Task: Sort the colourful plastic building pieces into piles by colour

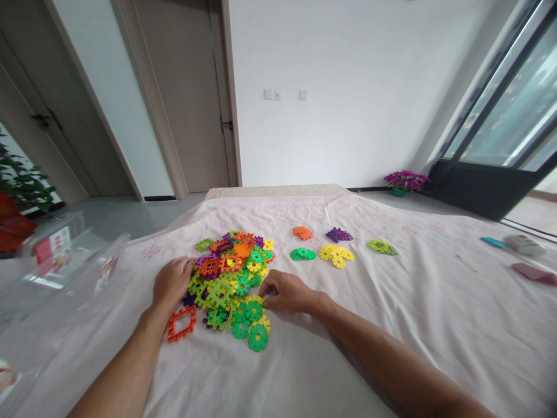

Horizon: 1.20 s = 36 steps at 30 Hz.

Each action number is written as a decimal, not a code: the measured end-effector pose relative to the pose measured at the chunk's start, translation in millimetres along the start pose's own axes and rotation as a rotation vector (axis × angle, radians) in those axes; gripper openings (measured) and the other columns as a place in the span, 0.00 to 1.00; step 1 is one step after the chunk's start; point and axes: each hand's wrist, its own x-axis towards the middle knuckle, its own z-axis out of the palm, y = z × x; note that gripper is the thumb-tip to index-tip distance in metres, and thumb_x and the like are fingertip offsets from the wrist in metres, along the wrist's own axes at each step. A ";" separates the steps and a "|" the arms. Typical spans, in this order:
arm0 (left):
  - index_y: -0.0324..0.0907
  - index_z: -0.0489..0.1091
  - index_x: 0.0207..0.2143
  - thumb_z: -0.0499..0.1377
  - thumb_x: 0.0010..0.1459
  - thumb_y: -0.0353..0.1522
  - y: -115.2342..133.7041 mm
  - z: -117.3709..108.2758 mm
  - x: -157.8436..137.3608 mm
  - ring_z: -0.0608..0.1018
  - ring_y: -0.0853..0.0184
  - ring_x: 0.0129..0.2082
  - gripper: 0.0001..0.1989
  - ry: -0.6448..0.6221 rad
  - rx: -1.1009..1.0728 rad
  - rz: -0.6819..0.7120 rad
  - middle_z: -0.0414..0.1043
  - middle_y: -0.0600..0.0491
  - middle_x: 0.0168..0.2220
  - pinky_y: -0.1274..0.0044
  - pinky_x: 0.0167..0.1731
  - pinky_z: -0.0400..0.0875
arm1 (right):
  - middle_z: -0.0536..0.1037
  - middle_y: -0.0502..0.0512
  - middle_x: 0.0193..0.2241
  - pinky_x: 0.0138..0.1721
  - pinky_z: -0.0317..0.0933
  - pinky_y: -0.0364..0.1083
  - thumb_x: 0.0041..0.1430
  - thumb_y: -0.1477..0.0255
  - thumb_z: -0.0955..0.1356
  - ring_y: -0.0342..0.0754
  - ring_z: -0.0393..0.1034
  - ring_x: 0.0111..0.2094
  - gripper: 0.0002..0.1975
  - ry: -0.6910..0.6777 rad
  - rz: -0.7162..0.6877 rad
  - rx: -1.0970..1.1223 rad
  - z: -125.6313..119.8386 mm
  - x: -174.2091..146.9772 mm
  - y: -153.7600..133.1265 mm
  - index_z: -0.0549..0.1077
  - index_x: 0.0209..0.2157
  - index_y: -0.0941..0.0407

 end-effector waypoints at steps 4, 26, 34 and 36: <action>0.44 0.75 0.46 0.43 0.67 0.41 -0.2 0.2 0.1 0.75 0.60 0.52 0.22 0.003 0.007 0.005 0.75 0.48 0.52 0.73 0.49 0.66 | 0.78 0.48 0.37 0.33 0.58 0.39 0.50 0.68 0.73 0.43 0.70 0.34 0.15 0.001 0.035 0.021 -0.3 0.4 -2.3 0.80 0.42 0.51; 0.45 0.75 0.46 0.44 0.67 0.41 2.5 -3.7 -0.4 0.74 0.60 0.52 0.22 -0.025 -0.025 -0.018 0.75 0.48 0.53 0.74 0.49 0.65 | 0.78 0.47 0.29 0.28 0.57 0.39 0.51 0.70 0.70 0.42 0.70 0.29 0.08 0.024 0.175 0.172 6.3 6.4 -0.6 0.77 0.34 0.55; 0.44 0.75 0.46 0.44 0.66 0.40 2.1 -2.9 -0.2 0.75 0.60 0.50 0.22 -0.009 -0.015 0.005 0.76 0.48 0.51 0.73 0.47 0.66 | 0.72 0.45 0.22 0.23 0.53 0.38 0.51 0.72 0.68 0.39 0.63 0.23 0.06 0.109 0.171 0.419 7.3 13.9 18.0 0.74 0.32 0.58; 0.44 0.75 0.46 0.44 0.66 0.40 1.6 -2.4 -0.2 0.75 0.60 0.50 0.22 -0.011 -0.011 0.006 0.76 0.48 0.51 0.73 0.47 0.66 | 0.71 0.45 0.21 0.23 0.53 0.38 0.50 0.73 0.68 0.39 0.62 0.22 0.05 0.122 0.193 0.468 -1.3 13.9 19.2 0.74 0.32 0.58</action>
